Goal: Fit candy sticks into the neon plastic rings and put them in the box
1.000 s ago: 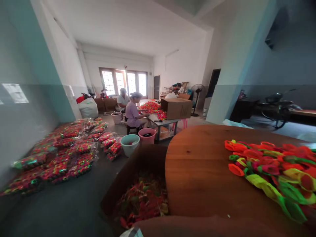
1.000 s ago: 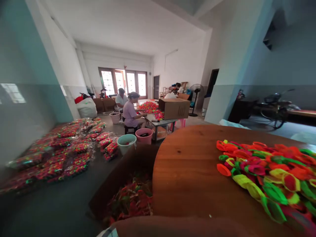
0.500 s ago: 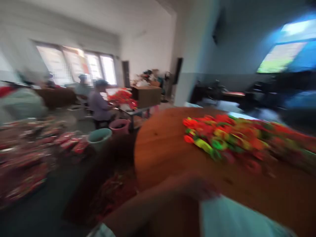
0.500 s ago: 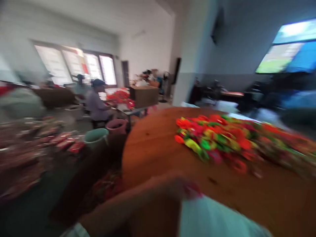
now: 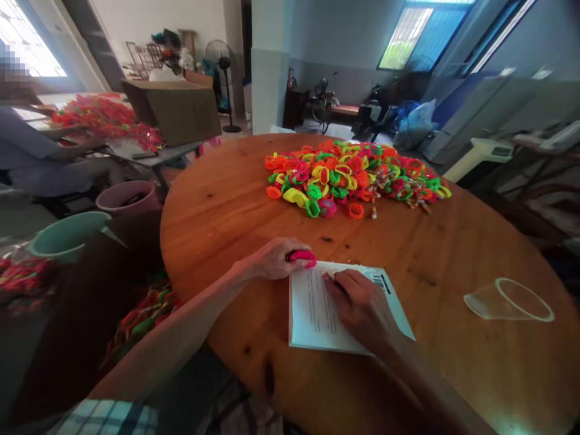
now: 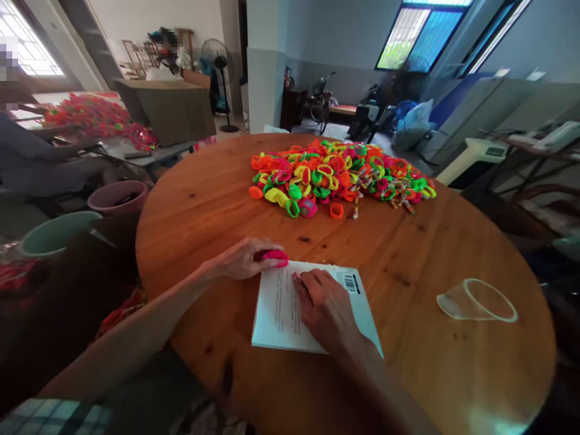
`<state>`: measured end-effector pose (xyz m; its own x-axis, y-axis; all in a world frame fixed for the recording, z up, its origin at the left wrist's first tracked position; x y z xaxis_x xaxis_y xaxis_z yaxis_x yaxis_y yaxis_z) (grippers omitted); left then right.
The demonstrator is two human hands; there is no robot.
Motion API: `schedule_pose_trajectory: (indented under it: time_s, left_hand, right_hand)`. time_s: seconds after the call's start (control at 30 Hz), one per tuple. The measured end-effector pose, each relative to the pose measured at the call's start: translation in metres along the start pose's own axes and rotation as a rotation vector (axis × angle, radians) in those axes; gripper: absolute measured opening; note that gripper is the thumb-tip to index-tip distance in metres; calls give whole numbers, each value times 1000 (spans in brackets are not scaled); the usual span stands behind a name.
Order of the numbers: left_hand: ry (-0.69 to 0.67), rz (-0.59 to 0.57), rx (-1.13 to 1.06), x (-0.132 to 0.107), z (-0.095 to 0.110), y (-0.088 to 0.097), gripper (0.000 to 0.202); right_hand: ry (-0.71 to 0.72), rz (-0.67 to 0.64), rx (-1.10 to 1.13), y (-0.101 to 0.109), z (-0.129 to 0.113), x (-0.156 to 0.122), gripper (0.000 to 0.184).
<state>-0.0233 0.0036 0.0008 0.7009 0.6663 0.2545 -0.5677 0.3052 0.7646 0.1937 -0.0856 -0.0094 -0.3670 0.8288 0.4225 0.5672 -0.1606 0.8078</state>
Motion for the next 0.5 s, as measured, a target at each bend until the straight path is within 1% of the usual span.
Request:
schedule_pose_trajectory:
  time_s: [0.13,0.3,0.5]
  left_hand:
    - [-26,2,-13,2,-1,0,22]
    - [-2,-9,0,2,3,3,23]
    - [-19,-9,17,2,3,2,21]
  right_hand:
    - [3,29,-29,-4,5,3,21]
    - [0,26,22,-2,9,11,22]
    - [35,19,53,-5,12,17,23]
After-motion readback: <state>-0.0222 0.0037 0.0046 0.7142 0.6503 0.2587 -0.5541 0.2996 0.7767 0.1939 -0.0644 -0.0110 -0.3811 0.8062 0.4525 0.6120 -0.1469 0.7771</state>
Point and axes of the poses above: each hand's wrist, its own x-axis towards the middle knuckle, its own y-axis out of the back of the hand, z = x × y, the point moved 1 cm from there along x, towards the middle knuckle, and after that the axes turned 6 degrees about x, right-handed, at the moved point
